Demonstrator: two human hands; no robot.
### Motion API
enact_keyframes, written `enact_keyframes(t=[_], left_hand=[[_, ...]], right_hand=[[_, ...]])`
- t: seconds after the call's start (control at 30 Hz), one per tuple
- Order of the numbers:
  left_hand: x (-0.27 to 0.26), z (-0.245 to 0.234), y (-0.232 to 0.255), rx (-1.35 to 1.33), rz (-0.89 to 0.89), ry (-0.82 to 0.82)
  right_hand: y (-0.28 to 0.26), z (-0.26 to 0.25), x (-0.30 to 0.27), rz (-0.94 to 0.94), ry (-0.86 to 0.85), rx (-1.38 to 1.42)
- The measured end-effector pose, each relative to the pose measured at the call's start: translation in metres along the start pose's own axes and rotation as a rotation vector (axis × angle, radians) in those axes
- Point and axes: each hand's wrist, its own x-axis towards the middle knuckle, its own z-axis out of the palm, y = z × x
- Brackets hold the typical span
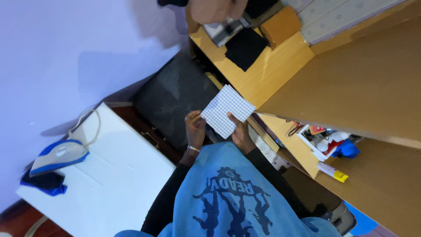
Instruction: The person picks up a grey t-shirt and folds it on a white surface, then picks up a blue-checked shirt, spreads it out, and buttons it.
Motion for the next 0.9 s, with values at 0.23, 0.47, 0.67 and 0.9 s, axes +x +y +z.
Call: enact_keyframes(t=[0.23, 0.47, 0.67, 0.9], left_hand=[[-0.004, -0.013, 0.062, -0.361, -0.583, -0.371], [-0.034, -0.052, 0.126, -0.946, -0.604, -0.442], [-0.060, -0.055, 0.132, -1.171, -0.525, -0.359], [-0.090, -0.034, 0.142, -1.188, -0.243, -0.245]], right_hand=[[0.013, 0.037, -0.038, -0.387, 0.033, -0.811], [-0.033, 0.068, -0.083, -1.034, -0.682, -1.208], [-0.064, 0.086, -0.098, -1.069, -1.098, -1.584], [-0.071, 0.086, -0.095, -0.575, -1.126, -1.260]])
